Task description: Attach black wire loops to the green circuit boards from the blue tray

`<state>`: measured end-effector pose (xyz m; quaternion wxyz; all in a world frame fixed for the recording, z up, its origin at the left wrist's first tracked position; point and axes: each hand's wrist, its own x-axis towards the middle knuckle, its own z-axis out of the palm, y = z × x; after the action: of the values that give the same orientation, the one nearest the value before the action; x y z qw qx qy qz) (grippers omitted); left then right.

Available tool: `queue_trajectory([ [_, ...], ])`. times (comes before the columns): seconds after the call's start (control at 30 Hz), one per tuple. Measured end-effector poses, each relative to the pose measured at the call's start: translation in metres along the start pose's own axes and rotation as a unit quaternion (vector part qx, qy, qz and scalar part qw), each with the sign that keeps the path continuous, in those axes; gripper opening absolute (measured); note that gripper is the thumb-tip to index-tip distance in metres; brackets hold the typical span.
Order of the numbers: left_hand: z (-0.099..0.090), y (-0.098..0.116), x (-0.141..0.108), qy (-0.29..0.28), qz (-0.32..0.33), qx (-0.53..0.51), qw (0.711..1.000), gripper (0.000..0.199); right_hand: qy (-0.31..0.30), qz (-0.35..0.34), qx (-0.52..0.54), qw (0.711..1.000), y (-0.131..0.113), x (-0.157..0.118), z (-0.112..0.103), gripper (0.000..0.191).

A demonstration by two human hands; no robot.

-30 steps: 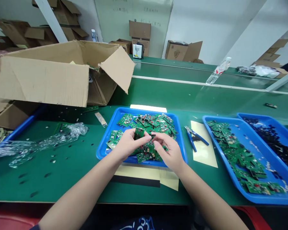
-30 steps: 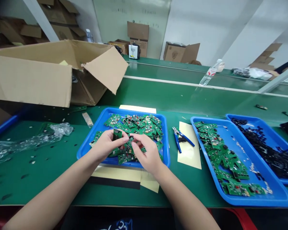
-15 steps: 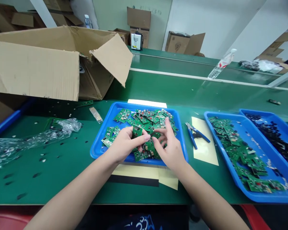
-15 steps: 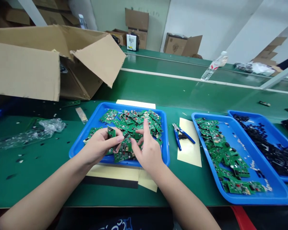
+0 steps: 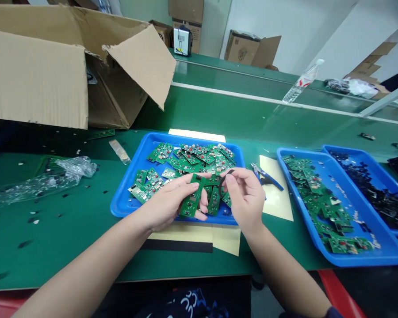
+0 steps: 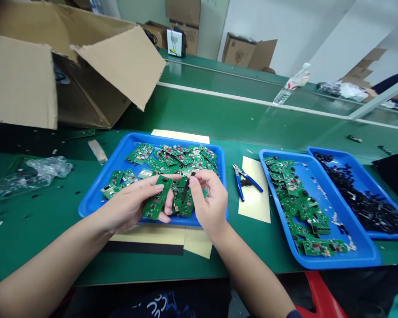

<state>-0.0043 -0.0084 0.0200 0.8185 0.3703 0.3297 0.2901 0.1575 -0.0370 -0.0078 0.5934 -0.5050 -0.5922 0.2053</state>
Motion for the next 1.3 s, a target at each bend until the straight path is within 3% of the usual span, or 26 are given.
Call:
queue_trajectory([
  [0.07, 0.0001, -0.0005, 0.001, 0.006, -0.007, 0.009, 1.0, 0.034, -0.074, -0.069, -0.054, 0.993, -0.0013, 0.0049, -0.0053, 0.007],
  [0.17, -0.0005, -0.0028, 0.0024, -0.005, -0.027, 0.026, 0.999, 0.031, -0.201, -0.157, -0.118, 0.96, -0.0028, 0.0095, -0.0091, 0.01],
  [0.23, -0.0012, -0.0046, 0.0028, -0.012, -0.031, 0.037, 0.999, 0.025, -0.229, -0.179, -0.135, 0.947, -0.0025, 0.0099, -0.0088, 0.012],
  [0.5, -0.003, -0.009, 0.0062, -0.054, 0.001, 0.077, 0.996, 0.016, -0.226, -0.172, -0.18, 0.942, -0.0011, 0.0069, -0.0057, 0.013],
  [1.3, -0.0009, -0.0067, 0.0067, -0.065, -0.021, 0.118, 0.991, 0.021, -0.215, -0.166, -0.193, 0.943, -0.0011, 0.005, -0.0026, 0.014],
])
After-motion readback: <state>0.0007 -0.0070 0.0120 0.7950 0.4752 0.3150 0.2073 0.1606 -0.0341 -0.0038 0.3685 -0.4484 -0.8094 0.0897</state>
